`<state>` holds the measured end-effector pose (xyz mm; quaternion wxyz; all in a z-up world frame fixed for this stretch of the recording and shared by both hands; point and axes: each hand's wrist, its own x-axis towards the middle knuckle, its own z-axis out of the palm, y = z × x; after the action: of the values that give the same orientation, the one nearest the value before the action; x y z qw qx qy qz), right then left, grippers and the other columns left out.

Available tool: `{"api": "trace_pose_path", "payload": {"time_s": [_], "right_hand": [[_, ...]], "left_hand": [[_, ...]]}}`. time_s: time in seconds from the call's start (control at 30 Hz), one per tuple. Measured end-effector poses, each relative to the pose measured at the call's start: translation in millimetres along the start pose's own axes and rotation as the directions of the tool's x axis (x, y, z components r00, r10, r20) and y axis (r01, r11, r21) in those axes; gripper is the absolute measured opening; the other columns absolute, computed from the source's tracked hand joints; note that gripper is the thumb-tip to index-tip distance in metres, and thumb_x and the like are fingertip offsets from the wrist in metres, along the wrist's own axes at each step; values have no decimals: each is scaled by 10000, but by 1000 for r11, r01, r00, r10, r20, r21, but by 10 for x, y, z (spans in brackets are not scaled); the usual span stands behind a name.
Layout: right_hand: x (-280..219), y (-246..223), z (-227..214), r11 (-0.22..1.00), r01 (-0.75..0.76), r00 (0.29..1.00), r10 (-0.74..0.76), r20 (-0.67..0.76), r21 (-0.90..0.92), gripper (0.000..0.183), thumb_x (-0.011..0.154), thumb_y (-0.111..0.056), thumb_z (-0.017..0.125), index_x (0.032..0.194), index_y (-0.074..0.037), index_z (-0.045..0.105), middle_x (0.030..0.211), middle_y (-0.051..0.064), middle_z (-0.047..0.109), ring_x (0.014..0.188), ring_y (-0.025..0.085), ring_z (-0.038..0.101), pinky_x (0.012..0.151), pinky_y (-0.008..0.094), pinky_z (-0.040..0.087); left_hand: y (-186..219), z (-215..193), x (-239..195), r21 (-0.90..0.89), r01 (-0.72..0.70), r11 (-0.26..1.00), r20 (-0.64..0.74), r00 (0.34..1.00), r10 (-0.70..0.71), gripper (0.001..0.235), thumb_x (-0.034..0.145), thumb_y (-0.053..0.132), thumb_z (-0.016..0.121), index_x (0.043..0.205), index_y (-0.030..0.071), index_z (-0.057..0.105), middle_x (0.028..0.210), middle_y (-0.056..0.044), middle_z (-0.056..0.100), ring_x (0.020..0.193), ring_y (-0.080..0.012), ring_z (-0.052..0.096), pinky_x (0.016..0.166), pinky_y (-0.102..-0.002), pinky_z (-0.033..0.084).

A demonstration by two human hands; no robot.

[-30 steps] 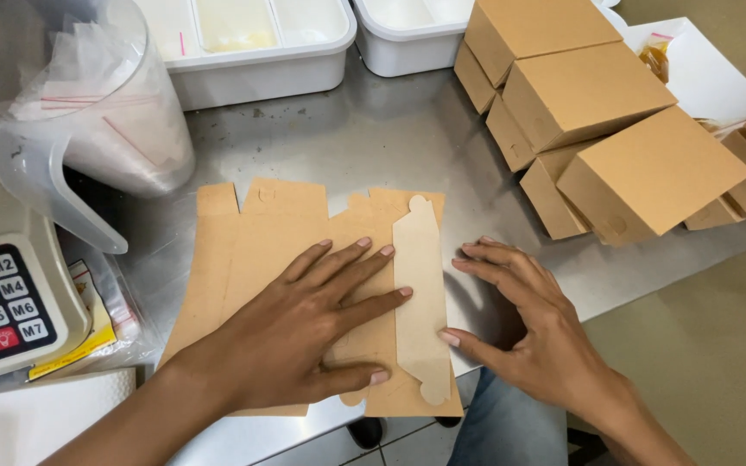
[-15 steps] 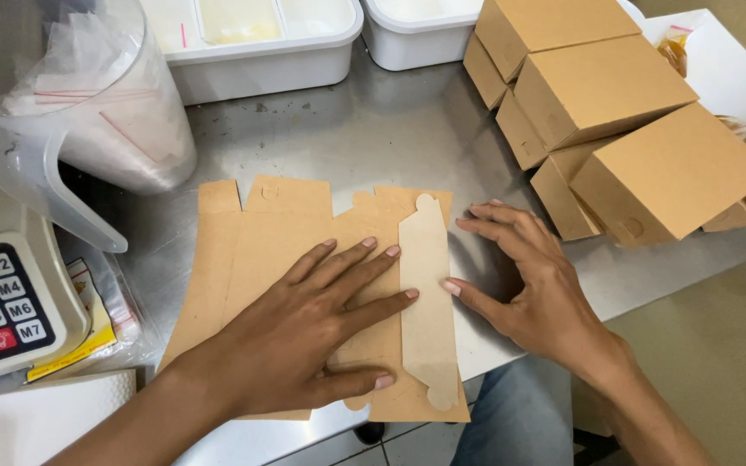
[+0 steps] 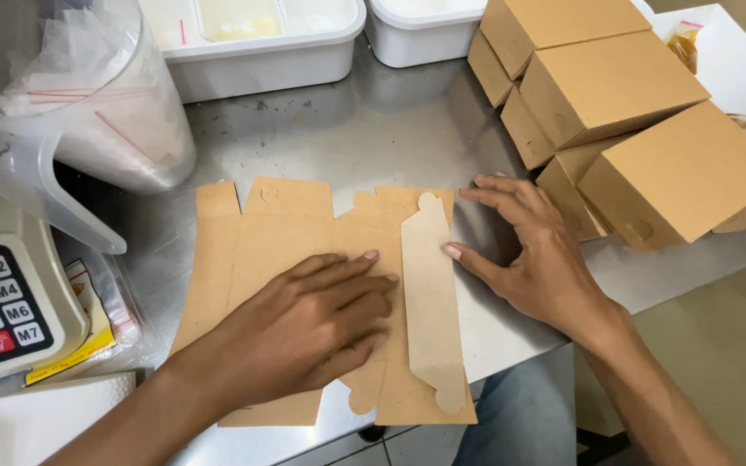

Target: The person folds a flat cardboard box blank on a stainless steel counter, creasing the sides and bottom flaps, then tucks the tabs to form a closed rectangular box. The finished box is held up briefly before the clip ends.

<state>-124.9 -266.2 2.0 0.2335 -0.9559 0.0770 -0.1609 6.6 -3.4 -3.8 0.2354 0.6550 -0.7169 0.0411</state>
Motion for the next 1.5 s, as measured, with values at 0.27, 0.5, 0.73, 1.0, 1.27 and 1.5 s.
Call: {"api": "trace_pose_path", "payload": {"time_s": [0.27,0.5,0.73,1.0,1.27,1.5], "right_hand": [[126,-83,-37,998,22,997,-26,71,66,418,911,-254,746,1310,-148,684,1554,102,544,1402,222,549,992,372,419],[144,-53,-33,995,21,996,-30,86,95,387,922,-264,738,1289,-147,701,1491,75,617,1474,251,489,1181,405,372],[122,-35,3,994,43,997,-49,66,100,372,936,-251,724,1288,-137,691,1486,80,614,1464,251,496,1259,441,269],[96,-25,6,995,63,995,-68,66,74,362,959,-276,697,1297,-149,673,1491,64,606,1472,251,483,1263,445,250],[29,-156,-182,995,99,957,-95,275,2,627,975,-382,629,1525,-142,447,1658,104,385,1561,260,292,1248,514,161],[-288,-291,-174,986,162,929,-162,333,29,895,870,-450,790,1587,-118,370,1705,124,288,1582,286,230,1261,517,105]], "left_hand": [[-41,-16,-13,164,-100,981,-33,994,107,150,941,42,643,1061,-41,676,1118,-145,758,1138,-306,716,941,-395,523],[-49,-48,-35,245,-107,964,43,994,100,37,926,42,631,895,43,650,929,-148,744,978,-286,727,879,-382,536],[-78,-57,-55,302,-140,943,103,988,114,72,966,22,600,989,42,666,1009,-142,749,945,-292,718,885,-373,533],[-72,-64,-23,221,-102,970,24,995,99,142,943,137,632,987,33,718,1043,-109,781,980,-258,734,887,-377,531],[-132,-24,-58,213,-117,970,40,993,111,50,902,43,666,950,33,655,966,-104,739,893,-303,710,822,-413,562],[-62,-19,-11,175,-60,983,-60,996,72,404,1089,332,644,755,120,563,663,-21,563,574,-263,578,585,-378,471]]}}
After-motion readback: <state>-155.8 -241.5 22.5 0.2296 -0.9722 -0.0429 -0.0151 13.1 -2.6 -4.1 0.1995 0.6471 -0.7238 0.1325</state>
